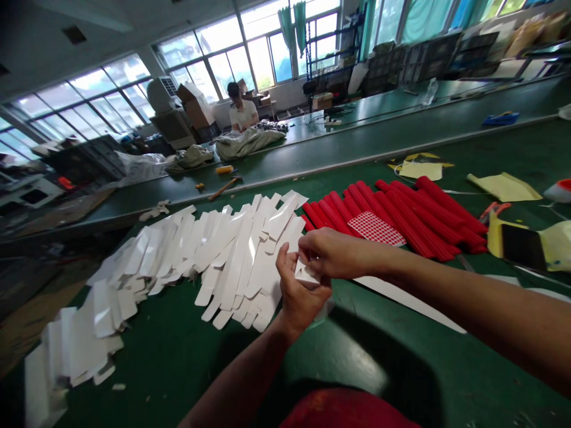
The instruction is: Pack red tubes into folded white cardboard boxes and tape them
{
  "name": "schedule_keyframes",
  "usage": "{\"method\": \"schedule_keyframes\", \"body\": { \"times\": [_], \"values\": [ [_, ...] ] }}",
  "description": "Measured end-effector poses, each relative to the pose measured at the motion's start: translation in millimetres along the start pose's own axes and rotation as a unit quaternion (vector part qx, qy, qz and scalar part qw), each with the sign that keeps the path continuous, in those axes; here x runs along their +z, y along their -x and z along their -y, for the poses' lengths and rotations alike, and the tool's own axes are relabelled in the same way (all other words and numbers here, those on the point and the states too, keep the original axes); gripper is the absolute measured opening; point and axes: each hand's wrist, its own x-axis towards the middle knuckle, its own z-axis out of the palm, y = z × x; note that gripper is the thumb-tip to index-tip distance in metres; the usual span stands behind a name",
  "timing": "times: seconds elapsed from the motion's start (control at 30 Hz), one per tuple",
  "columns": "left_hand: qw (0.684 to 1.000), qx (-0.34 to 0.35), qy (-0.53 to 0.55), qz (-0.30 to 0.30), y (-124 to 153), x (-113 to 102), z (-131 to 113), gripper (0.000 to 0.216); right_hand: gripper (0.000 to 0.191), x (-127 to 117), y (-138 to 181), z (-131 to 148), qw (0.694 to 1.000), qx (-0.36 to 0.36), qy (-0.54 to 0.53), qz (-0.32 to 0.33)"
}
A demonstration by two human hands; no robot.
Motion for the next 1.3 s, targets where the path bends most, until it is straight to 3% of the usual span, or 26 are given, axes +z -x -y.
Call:
{"method": "schedule_keyframes", "body": {
  "times": [0.23, 0.37, 0.57, 0.8, 0.97, 1.1, 1.2, 1.3],
  "values": [
    [1.0, 0.0, -0.006, 0.03, -1, -4, 0, 0.097, 0.011, 15, 3, 2, 0.993, 0.001, 0.107, -0.052],
    [0.998, -0.007, -0.045, 0.054, -3, -8, -3, 0.097, 0.01, 18, 2, -1, 0.993, -0.006, 0.093, -0.068],
    [0.992, -0.004, -0.122, 0.021, 4, -6, -4, 0.091, 0.008, 4, -4, -5, 0.997, 0.06, -0.05, 0.022],
    [0.989, 0.02, -0.144, 0.021, 11, -4, 1, 0.089, 0.009, -6, -6, 12, 0.993, 0.021, 0.078, 0.086],
    [0.984, 0.08, -0.157, 0.035, 6, -20, 3, 0.099, 0.007, 0, -6, 13, 0.995, 0.002, 0.09, 0.05],
    [0.985, 0.108, -0.119, 0.055, 8, -27, 11, 0.094, 0.005, 5, -2, 5, 0.999, 0.023, -0.015, 0.036],
    [0.988, 0.088, -0.114, 0.062, 12, -22, 17, 0.08, 0.016, 5, 0, -4, 0.986, 0.056, -0.141, 0.072],
    [0.988, 0.102, -0.1, 0.058, 13, -17, 16, 0.08, 0.022, 3, 1, -11, 0.964, 0.097, -0.219, 0.112]
  ]
}}
